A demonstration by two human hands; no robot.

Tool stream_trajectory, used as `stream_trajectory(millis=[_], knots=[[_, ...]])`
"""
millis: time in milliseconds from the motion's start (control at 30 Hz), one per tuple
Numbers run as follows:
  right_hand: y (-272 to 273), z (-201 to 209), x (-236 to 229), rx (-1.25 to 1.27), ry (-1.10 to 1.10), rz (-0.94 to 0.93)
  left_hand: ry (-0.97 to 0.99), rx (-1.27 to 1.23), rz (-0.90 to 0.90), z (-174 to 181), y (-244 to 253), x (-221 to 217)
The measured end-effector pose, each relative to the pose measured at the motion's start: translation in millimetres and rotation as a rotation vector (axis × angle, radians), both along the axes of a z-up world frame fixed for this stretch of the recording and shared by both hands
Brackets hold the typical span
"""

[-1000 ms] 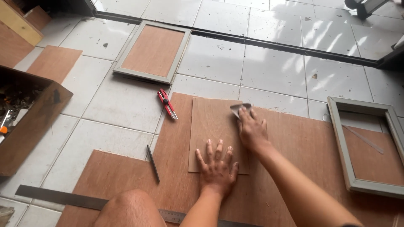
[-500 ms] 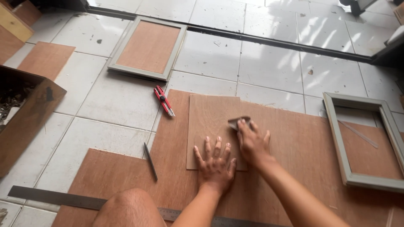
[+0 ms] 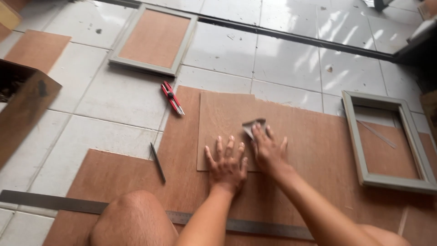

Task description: Sanding the surface and edges of a small wooden panel using a piece of sandpaper on a workshop floor.

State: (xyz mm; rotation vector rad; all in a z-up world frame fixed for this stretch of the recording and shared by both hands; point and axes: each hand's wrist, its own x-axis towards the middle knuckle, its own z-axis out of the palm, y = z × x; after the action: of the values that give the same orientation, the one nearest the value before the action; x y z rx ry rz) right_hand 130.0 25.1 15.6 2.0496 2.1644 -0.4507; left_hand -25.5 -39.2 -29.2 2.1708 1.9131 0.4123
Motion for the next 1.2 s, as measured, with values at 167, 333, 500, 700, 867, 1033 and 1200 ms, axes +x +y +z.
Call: stream_trajectory(millis=[167,333,500,700,867,1033,1200], knots=[[-141,-10,16,0.019,0.02,0.026,0.012,0.023,0.008,-4,-7,1],[-91,-9,10,0.035,0.111,-0.051,0.013,0.046,0.018,-9,1,0],[-86,-19,6,0.102,0.062,-0.01,0.101,0.067,-0.053,-27,-1,-9],[-154,-3,6,0.046,-0.034,0.017,0.083,0.01,-0.055,-23,1,-3],[-109,-25,9,0.107,0.067,-0.048,0.065,0.031,-0.051,-15,7,-7],[-133,0,4,0.041,0.164,-0.083,0.08,0.035,-0.055,-7,5,-9],[-74,-23,0,0.067,0.13,-0.135,0.082,-0.051,-0.055,5,-6,-7]])
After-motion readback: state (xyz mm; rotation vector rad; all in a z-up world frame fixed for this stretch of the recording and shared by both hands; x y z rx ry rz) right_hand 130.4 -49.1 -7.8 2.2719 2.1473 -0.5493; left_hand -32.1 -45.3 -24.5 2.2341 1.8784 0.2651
